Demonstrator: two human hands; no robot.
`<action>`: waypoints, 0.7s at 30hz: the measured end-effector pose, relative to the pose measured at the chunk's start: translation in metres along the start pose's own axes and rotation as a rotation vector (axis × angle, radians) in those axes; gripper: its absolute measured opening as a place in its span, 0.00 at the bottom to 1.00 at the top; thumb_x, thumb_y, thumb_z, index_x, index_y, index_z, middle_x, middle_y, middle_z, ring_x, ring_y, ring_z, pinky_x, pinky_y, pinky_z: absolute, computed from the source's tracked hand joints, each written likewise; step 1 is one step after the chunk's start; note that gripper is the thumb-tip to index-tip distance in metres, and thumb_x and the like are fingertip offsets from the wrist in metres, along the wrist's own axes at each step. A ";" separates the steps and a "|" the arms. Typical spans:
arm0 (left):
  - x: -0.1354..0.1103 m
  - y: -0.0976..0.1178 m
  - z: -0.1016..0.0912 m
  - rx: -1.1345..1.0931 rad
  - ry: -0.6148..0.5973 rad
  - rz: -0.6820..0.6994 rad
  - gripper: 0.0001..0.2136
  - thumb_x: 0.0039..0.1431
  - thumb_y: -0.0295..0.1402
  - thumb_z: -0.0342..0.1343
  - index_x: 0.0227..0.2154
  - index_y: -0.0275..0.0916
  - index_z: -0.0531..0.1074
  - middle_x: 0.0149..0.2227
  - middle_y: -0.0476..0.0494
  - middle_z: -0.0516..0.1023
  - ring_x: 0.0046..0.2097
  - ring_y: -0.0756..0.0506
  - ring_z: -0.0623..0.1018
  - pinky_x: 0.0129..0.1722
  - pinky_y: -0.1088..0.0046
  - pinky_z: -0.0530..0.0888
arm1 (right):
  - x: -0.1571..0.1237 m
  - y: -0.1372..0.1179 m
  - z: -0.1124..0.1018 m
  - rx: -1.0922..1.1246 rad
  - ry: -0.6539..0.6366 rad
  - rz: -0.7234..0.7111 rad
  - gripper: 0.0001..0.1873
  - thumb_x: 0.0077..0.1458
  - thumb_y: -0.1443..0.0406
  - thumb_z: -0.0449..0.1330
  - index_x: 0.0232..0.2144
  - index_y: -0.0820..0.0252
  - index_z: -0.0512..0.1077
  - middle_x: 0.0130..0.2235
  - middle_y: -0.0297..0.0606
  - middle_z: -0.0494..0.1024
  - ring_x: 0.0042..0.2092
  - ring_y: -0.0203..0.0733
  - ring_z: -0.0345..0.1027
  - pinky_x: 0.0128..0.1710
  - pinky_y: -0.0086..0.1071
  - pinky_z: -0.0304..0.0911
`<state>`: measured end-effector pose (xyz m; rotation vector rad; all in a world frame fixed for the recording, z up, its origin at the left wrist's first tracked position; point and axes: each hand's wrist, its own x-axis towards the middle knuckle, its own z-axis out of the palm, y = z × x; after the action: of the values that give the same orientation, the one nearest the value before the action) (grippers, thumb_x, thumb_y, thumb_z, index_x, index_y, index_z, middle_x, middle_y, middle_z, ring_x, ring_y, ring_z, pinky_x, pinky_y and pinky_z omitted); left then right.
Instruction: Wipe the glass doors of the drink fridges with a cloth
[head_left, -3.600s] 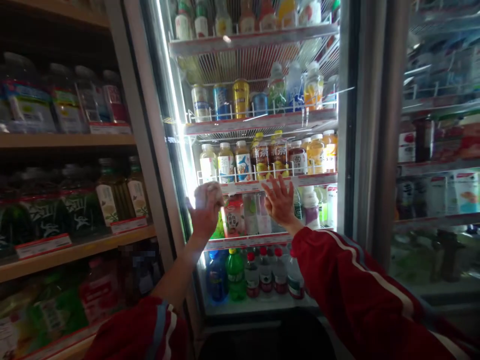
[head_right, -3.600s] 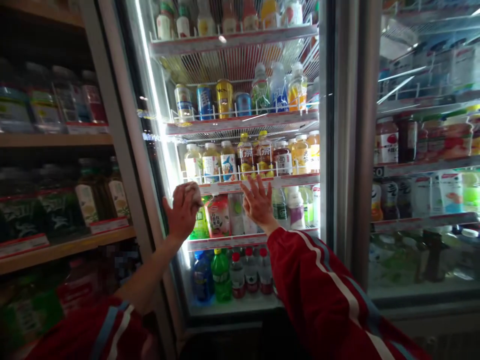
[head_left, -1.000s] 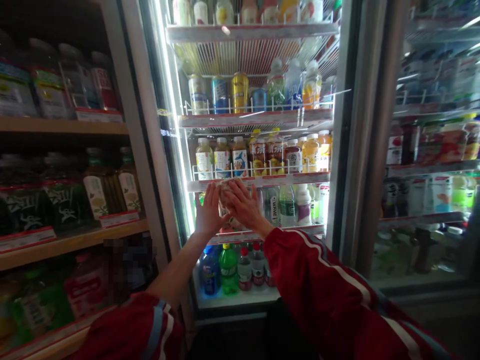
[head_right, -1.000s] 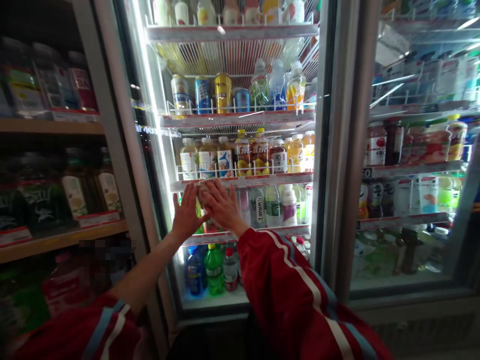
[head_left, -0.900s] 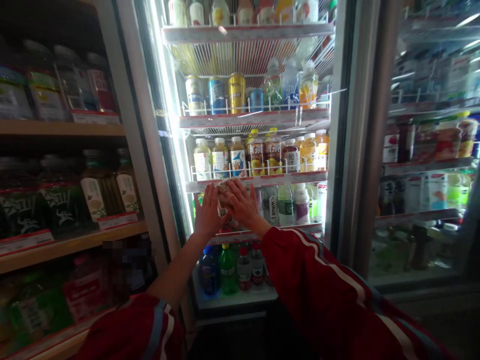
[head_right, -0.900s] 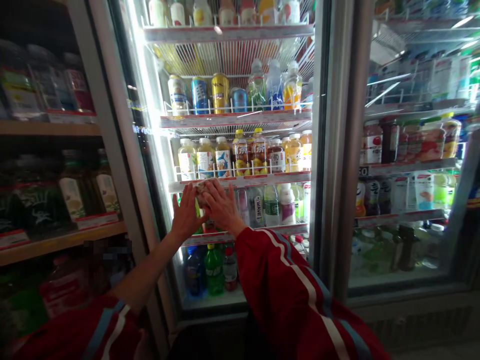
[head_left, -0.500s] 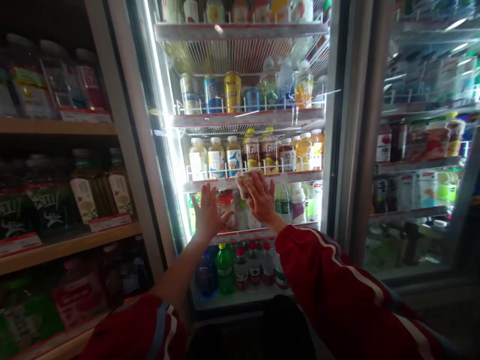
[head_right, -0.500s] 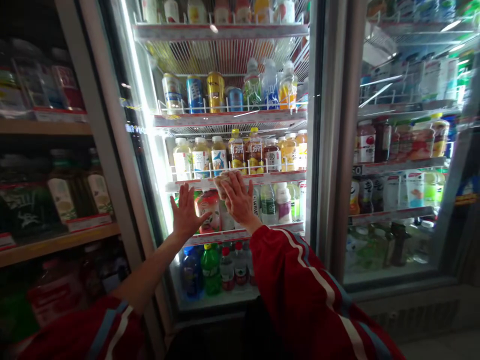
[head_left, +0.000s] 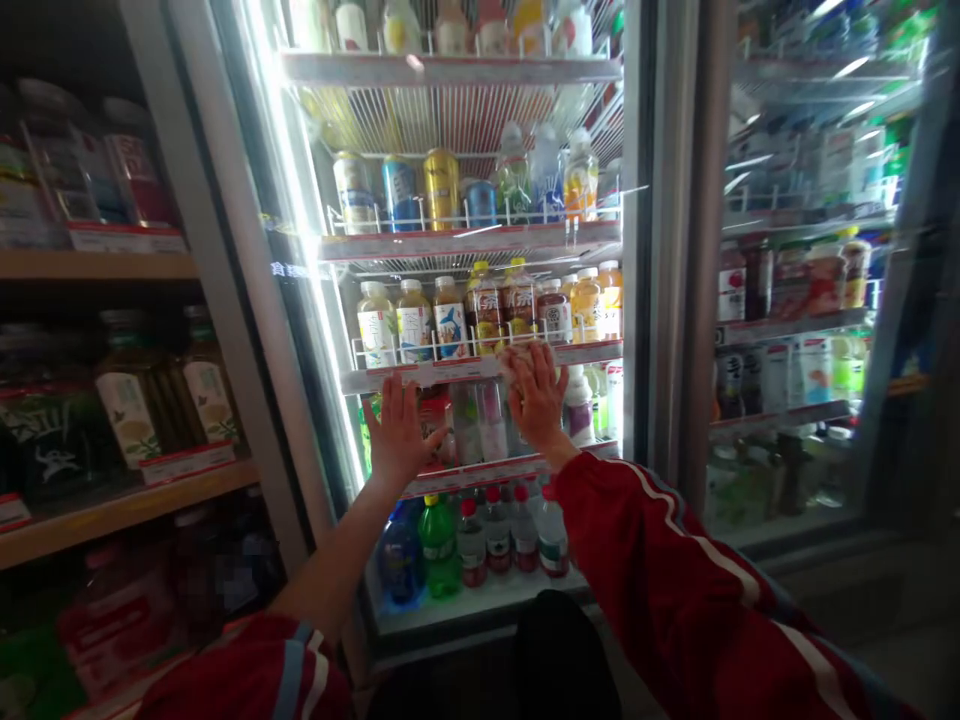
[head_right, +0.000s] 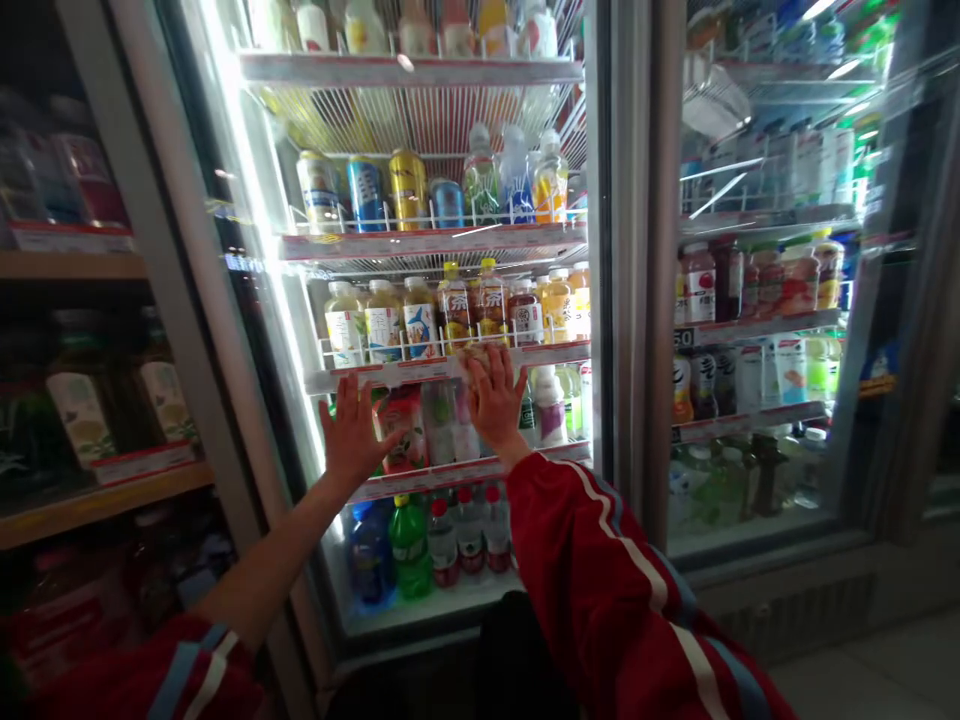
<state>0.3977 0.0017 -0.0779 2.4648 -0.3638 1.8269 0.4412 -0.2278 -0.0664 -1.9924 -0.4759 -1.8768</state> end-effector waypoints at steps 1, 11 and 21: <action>0.000 0.000 0.000 0.001 0.001 -0.005 0.40 0.54 0.51 0.51 0.64 0.35 0.44 0.65 0.28 0.45 0.66 0.34 0.46 0.62 0.45 0.38 | 0.000 -0.003 0.000 0.003 -0.008 -0.002 0.23 0.56 0.64 0.51 0.55 0.57 0.63 0.64 0.45 0.54 0.67 0.50 0.38 0.62 0.54 0.35; 0.013 0.022 -0.003 0.037 0.016 0.150 0.33 0.58 0.41 0.51 0.63 0.36 0.47 0.64 0.31 0.50 0.66 0.37 0.51 0.62 0.48 0.38 | -0.006 -0.011 0.002 0.004 -0.049 -0.167 0.21 0.57 0.65 0.50 0.53 0.54 0.65 0.62 0.43 0.59 0.66 0.47 0.41 0.62 0.52 0.36; 0.022 0.049 0.000 -0.014 -0.032 0.167 0.31 0.57 0.37 0.51 0.62 0.39 0.50 0.64 0.33 0.52 0.65 0.38 0.52 0.62 0.47 0.39 | -0.008 0.018 -0.007 -0.060 0.012 -0.040 0.23 0.57 0.65 0.48 0.56 0.56 0.62 0.63 0.45 0.56 0.67 0.46 0.39 0.62 0.51 0.37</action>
<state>0.3932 -0.0494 -0.0617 2.5263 -0.5993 1.8369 0.4435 -0.2470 -0.0744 -2.0226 -0.4645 -1.9486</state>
